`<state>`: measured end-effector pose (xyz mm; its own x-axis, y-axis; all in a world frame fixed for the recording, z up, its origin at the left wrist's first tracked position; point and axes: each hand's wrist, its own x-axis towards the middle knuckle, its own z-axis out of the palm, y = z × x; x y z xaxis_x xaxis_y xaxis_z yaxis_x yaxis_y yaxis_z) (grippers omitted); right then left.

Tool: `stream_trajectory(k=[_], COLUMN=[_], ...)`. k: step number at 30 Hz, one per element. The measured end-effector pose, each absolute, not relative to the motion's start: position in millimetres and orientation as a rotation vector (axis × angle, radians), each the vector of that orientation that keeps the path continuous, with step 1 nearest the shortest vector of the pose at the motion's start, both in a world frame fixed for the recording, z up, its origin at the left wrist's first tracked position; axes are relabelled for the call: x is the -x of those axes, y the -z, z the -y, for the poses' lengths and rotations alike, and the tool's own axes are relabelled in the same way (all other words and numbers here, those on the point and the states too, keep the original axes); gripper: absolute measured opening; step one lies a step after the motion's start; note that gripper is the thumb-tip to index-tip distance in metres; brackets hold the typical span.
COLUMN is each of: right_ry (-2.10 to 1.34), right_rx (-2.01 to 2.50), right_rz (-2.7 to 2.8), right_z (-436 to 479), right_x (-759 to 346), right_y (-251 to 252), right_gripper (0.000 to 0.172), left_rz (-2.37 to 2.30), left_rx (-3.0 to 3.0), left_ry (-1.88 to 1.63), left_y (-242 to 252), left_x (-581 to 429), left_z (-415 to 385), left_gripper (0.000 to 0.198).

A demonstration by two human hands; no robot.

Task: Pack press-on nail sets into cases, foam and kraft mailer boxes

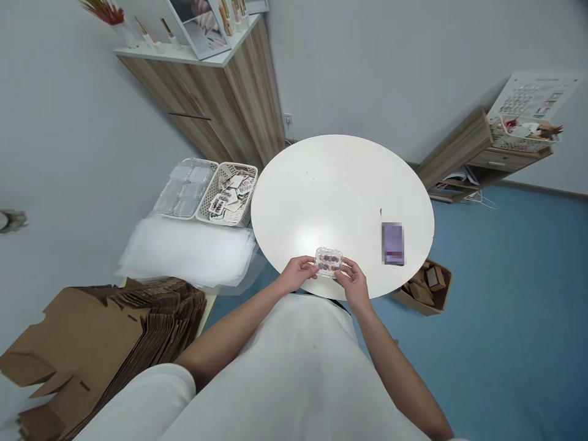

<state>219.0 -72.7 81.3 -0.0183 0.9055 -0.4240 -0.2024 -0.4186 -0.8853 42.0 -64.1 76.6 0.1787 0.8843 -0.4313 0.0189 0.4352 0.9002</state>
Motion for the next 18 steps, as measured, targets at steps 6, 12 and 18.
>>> stream_trajectory(k=[6, 12, 18], right_ry=[-1.597, -1.566, -1.499], right_rx=[1.398, 1.462, 1.544], right_rz=[0.915, 1.065, 1.058], right_z=[59.5, 48.8, 31.1], right_x=[-218.7, -204.4, -173.4], right_y=[-71.1, -64.4, -60.3], right_gripper=[0.046, 0.054, 0.051], left_rz=[-1.346, -1.436, -1.456], left_rx=[-0.972, -0.985, -1.095], left_ry=[-0.744, -0.803, -0.888], left_y=[-72.4, -64.5, -61.0], left_x=[-36.7, -30.2, -5.3], left_z=[63.6, 61.3, 53.8], left_gripper=[0.042, 0.045, 0.045])
